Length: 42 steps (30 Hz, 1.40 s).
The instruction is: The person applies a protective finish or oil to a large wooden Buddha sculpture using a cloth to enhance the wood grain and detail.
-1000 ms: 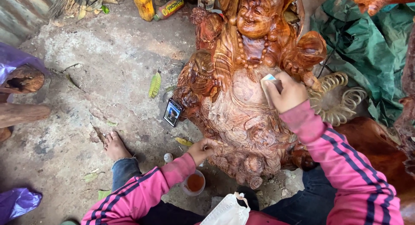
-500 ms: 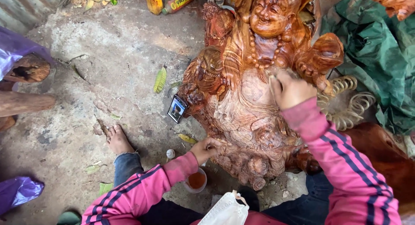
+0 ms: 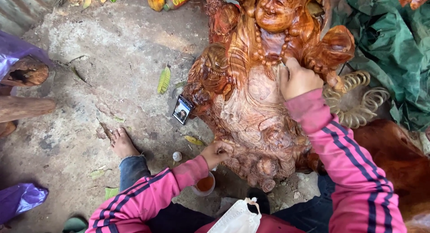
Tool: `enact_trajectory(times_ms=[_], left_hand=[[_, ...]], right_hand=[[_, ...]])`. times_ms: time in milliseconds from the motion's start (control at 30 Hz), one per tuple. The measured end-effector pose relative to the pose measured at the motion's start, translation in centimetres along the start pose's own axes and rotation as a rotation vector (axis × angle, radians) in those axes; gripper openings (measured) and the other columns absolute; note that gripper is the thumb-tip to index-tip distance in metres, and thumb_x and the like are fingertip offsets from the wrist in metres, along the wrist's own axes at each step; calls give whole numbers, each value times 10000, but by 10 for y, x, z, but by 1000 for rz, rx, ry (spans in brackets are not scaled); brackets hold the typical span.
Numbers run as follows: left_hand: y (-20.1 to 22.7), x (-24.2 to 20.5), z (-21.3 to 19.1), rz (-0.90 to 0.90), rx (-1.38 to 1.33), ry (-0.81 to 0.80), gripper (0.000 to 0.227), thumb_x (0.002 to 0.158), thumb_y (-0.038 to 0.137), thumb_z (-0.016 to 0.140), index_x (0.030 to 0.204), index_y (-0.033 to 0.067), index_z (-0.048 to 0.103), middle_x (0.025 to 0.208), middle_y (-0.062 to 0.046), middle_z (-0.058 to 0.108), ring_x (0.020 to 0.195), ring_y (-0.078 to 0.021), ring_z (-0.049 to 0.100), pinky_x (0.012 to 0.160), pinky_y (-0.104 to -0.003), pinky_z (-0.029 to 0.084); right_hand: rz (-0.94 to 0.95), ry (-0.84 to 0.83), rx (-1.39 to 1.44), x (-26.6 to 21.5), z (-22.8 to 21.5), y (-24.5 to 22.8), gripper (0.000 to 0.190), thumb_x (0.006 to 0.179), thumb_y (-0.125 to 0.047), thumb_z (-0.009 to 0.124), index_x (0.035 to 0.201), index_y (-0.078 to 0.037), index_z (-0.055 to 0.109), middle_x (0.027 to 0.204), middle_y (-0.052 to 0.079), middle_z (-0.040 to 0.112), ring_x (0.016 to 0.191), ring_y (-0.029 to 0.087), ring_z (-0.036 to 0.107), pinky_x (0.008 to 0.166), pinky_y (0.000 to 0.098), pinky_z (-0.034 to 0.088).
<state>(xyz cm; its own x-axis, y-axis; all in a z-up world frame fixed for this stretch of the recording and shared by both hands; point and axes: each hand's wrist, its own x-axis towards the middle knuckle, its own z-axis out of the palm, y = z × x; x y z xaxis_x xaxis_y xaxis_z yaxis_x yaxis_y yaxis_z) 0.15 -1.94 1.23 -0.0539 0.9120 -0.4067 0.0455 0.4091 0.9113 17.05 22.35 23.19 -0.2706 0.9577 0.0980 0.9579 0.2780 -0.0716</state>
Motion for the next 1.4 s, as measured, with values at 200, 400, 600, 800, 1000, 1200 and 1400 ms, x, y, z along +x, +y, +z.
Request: enact_trajectory(times_ms=[200, 400, 600, 800, 1000, 1200, 1400], left_hand=[[-7, 1, -2, 2, 35, 50, 378, 774, 268, 824, 1117, 121, 763, 879, -174, 752, 855, -264, 726, 710, -358, 586], [4, -9, 9, 58, 7, -47, 375, 793, 292, 866, 1088, 83, 763, 839, -166, 728, 769, -205, 692, 666, -290, 563], [0, -29, 17, 0, -10, -216, 420, 825, 302, 825, 1176, 98, 719, 906, -147, 716, 732, -189, 656, 667, -310, 563], [3, -34, 33, 97, 145, -309, 480, 833, 355, 826, 1237, 132, 694, 1102, -170, 710, 986, -375, 698, 854, -441, 587], [39, -32, 48, 223, 129, -117, 351, 901, 299, 779, 1212, 152, 709, 1068, -104, 730, 931, -235, 718, 778, -344, 606], [102, -15, 85, 361, 8, 52, 406, 1003, 297, 650, 1306, 31, 605, 1179, -183, 698, 1078, -322, 693, 893, -434, 599], [158, -2, 130, 434, -87, 144, 769, 888, 383, 768, 1444, -57, 469, 1398, -303, 533, 1354, -391, 490, 1179, -528, 320]], right_hand=[[-44, -56, -58, -11, -4, 6, 322, 1063, -463, 466, 996, -208, 651, 844, 193, 768, 883, 425, 764, 795, 530, 582], [9, -76, -168, -16, -14, -11, 458, 1054, -554, 431, 1055, -226, 752, 928, 145, 802, 921, 364, 781, 807, 464, 611], [-78, -276, -162, -79, -42, 41, 305, 1022, -487, 433, 1148, -314, 650, 898, 148, 798, 926, 363, 783, 851, 507, 607], [-189, -530, 87, -113, -24, 69, 245, 1039, -405, 477, 949, -245, 639, 641, -13, 720, 620, 177, 758, 630, 297, 622], [-446, -428, 453, -132, 33, 77, 258, 1003, -380, 576, 1139, -186, 676, 693, 99, 732, 639, 249, 755, 624, 353, 645], [-675, 125, 425, -139, 61, 68, 200, 980, -361, 611, 1144, -254, 652, 957, 73, 768, 724, 243, 775, 605, 363, 645], [-710, 10, 294, -147, 49, 74, 422, 980, -262, 549, 1377, -119, 541, 1370, 134, 565, 886, 334, 765, 693, 466, 672]])
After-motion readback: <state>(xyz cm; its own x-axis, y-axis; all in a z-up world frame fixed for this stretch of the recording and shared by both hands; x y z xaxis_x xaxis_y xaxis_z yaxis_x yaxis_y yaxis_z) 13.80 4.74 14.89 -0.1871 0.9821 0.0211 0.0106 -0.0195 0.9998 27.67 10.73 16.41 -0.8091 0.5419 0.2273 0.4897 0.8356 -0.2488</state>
